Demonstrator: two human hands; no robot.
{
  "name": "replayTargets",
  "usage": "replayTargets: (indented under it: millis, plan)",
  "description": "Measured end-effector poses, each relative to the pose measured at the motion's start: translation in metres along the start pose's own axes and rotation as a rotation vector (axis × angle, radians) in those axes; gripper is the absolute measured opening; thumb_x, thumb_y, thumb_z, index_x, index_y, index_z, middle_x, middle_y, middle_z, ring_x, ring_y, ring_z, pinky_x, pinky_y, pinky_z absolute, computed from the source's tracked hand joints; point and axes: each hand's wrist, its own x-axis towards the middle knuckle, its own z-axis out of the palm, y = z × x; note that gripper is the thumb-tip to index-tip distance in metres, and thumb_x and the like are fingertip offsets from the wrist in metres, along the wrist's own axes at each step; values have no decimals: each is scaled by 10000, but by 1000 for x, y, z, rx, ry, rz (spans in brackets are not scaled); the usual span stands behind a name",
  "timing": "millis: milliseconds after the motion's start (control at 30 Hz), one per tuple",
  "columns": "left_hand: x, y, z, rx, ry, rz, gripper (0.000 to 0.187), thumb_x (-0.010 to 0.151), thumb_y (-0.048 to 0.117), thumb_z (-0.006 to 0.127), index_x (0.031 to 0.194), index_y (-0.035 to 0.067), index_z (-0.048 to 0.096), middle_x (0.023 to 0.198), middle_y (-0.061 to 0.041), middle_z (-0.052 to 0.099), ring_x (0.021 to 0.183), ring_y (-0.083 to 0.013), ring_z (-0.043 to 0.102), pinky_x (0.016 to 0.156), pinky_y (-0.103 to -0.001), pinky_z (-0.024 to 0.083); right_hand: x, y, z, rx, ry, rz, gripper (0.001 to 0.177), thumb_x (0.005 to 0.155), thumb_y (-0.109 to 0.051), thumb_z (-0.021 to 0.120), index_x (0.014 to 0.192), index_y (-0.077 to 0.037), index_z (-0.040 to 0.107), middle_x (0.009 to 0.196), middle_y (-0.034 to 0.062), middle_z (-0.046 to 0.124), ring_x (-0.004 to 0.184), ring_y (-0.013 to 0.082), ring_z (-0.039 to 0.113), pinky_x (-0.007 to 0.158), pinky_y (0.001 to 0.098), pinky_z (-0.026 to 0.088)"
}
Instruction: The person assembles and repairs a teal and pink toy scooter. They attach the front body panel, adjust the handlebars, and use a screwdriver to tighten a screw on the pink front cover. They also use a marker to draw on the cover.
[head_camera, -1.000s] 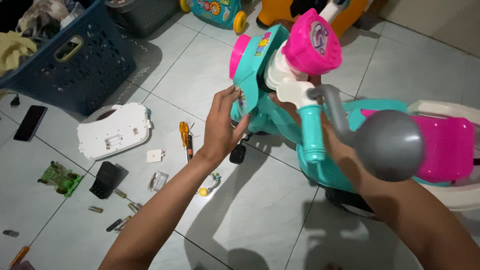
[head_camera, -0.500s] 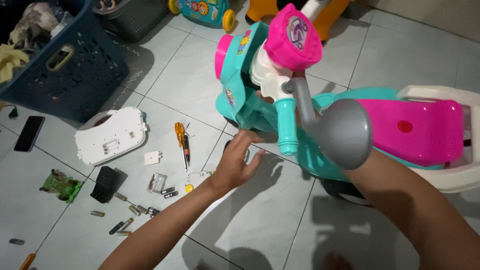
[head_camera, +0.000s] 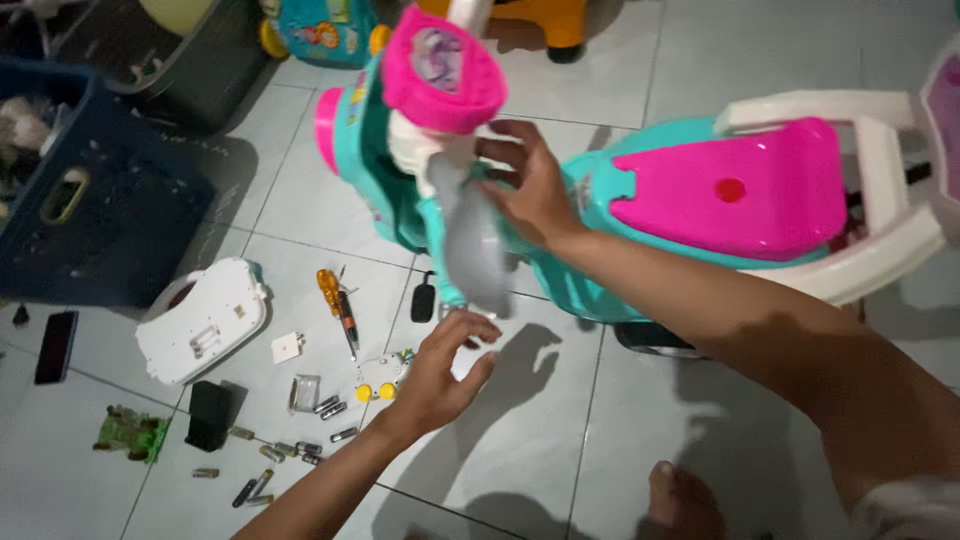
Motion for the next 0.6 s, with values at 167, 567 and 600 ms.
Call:
replayTargets:
  millis: [167,567,600]
  plan:
    - [-3,14,11,-250,-19,-306,207,950,79,681,1145,33,631,1177,-89,645,1089,-182,659,925,-340,571,-22,-30,-6,-29,-73,30,639,939,-101,783,1439,-38,391,1473,150,595,1378,242,567,1113,402,503]
    - [6,8,2,-496,194,-601,265,958,129,649,1200,22,626,1095,-64,654,1066,-166,643,929,-352,549,-33,-63,-12,-129,-230,193,450,970,-35,707,1357,-44,478,1378,119,641,1344,205,588,1057,373,530]
    - [8,8,0,-455,184,-639,263,955,134,646,1196,31,628,1080,-60,664,1069,-157,653,934,-345,560,-31,-64,-14,-153,-229,199,431,974,-32,708,1351,-45,499,1348,117,654,1309,202,616,1036,373,543]
